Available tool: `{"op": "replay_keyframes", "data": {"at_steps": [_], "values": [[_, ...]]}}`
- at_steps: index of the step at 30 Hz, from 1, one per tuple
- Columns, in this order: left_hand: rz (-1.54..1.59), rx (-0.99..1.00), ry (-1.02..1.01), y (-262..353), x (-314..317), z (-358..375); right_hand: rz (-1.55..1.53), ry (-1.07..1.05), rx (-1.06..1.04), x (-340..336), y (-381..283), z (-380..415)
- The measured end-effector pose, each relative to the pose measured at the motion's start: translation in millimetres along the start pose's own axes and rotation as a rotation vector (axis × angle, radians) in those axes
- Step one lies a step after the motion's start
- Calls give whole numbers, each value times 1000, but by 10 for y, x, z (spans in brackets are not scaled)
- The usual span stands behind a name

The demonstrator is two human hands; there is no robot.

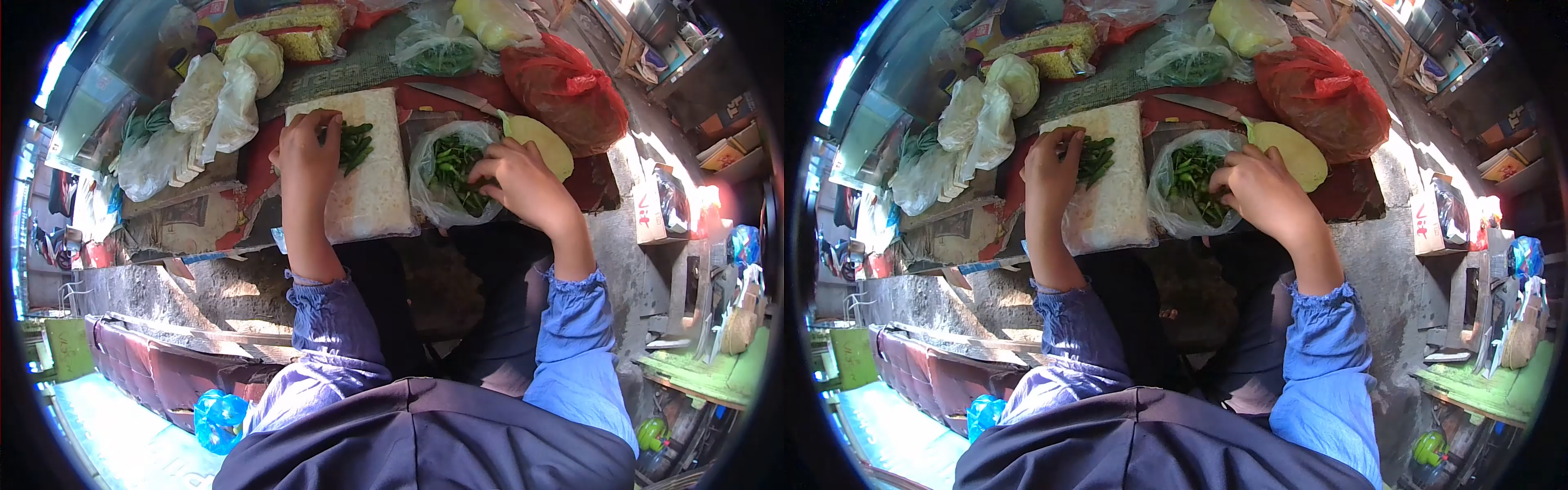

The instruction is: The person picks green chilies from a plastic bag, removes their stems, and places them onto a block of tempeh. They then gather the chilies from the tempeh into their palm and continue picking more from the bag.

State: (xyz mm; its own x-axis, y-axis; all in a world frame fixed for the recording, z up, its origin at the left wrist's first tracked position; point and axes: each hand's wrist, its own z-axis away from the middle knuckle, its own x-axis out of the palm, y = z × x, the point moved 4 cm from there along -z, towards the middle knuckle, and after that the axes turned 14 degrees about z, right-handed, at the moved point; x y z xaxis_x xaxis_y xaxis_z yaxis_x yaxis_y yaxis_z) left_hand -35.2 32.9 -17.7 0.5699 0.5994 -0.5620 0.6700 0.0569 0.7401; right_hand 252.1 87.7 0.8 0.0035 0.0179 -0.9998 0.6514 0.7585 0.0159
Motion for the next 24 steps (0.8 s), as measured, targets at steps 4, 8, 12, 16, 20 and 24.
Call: {"op": "replay_keyframes", "data": {"at_steps": [4, 8, 12, 16, 20, 24], "values": [[30, 2, 25, 12, -12, -5, 31, 38, 13, 41, 9, -7], [24, 14, 48, 43, -20, -6, 22, 0, 47, 4, 15, -21], [32, 33, 80, 41, -38, -25, 90, 9, 37, 47, -4, -23], [31, 52, 122, 59, -49, -46, 63, 29, 31, 33, -17, -45], [45, 55, 137, 69, -54, -47, 18, 117, 7, 50, 10, -109], [56, 58, 143, 66, -46, -50, -4, 192, -37, 57, -42, -129]]}}
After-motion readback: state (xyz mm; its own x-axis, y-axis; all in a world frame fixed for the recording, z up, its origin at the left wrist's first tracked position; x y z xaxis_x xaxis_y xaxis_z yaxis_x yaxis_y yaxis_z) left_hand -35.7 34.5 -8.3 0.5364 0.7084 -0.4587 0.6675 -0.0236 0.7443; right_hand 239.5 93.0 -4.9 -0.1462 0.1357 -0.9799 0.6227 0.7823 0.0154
